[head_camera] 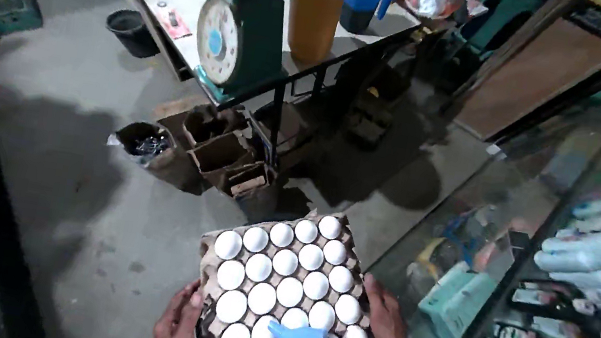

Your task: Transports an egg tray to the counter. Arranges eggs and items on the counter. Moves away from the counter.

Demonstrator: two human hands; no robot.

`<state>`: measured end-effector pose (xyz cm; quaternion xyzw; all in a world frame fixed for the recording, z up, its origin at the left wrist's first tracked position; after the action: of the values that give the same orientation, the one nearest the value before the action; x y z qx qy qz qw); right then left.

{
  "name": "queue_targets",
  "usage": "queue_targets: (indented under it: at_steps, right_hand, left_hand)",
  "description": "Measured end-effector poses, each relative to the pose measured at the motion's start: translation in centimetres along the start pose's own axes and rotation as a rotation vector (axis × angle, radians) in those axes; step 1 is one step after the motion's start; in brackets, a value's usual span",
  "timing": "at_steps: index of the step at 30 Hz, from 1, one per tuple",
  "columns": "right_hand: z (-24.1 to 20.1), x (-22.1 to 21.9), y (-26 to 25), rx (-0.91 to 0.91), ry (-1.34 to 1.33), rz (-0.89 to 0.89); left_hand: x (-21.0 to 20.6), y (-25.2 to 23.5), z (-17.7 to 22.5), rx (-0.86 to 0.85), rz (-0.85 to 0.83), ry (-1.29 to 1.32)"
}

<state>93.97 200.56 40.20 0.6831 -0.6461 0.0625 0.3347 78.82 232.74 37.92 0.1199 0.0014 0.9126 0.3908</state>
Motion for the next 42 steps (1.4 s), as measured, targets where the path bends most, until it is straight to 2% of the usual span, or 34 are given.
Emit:
queue_targets:
  at_steps: [6, 9, 14, 17, 20, 24, 27, 32, 38, 42]
  right_hand:
    - [-4.2, 3.5, -7.8, -0.101, -0.056, 0.235]
    - [-6.3, 6.6, -11.6, -0.135, -0.103, 0.34]
    - [-8.0, 13.2, -17.9, -0.177, -0.112, 0.461]
    - [-8.1, 18.0, -22.6, -0.178, -0.061, 0.544]
    - [-9.4, 22.8, -27.3, -0.177, 0.075, 0.528]
    - [-11.4, 29.1, -35.0, -0.178, 0.141, 0.495]
    - [-12.9, 33.1, -40.8, -0.151, 0.17, 0.495]
    - [-16.5, 38.3, -51.3, -0.165, 0.229, 0.446]
    - [-24.2, 42.3, -63.2, -0.099, 0.212, 0.436]
    - [-29.7, 44.9, -71.2, 0.014, 0.216, 0.418]
  left_hand:
    - [-9.6, -12.6, 4.0, 0.009, -0.242, 0.067]
    - [-15.3, -17.7, 6.9, 0.025, -0.385, 0.089]
    - [-25.2, -22.8, 12.0, 0.008, -0.591, 0.183]
    - [-32.0, -24.9, 14.2, -0.06, -0.656, 0.231]
    - [-39.5, -26.7, 15.8, -0.121, -0.674, 0.24]
    - [-49.3, -29.1, 18.5, -0.096, -0.654, 0.256]
    - [-55.2, -30.6, 20.3, -0.048, -0.644, 0.285]
    - [-63.4, -35.8, 24.3, -0.066, -0.597, 0.354]
    - [-72.1, -45.1, 30.2, -0.11, -0.585, 0.385]
    - [-76.8, -51.5, 35.5, -0.128, -0.54, 0.401]
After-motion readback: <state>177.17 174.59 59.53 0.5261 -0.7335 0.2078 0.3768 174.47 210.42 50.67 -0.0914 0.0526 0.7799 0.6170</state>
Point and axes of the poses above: each hand's wrist, its own y-axis away from the middle knuckle, its own x-axis out of the back of the hand, z = x × y, the point moved 4 cm from there along -y, towards the middle knuckle
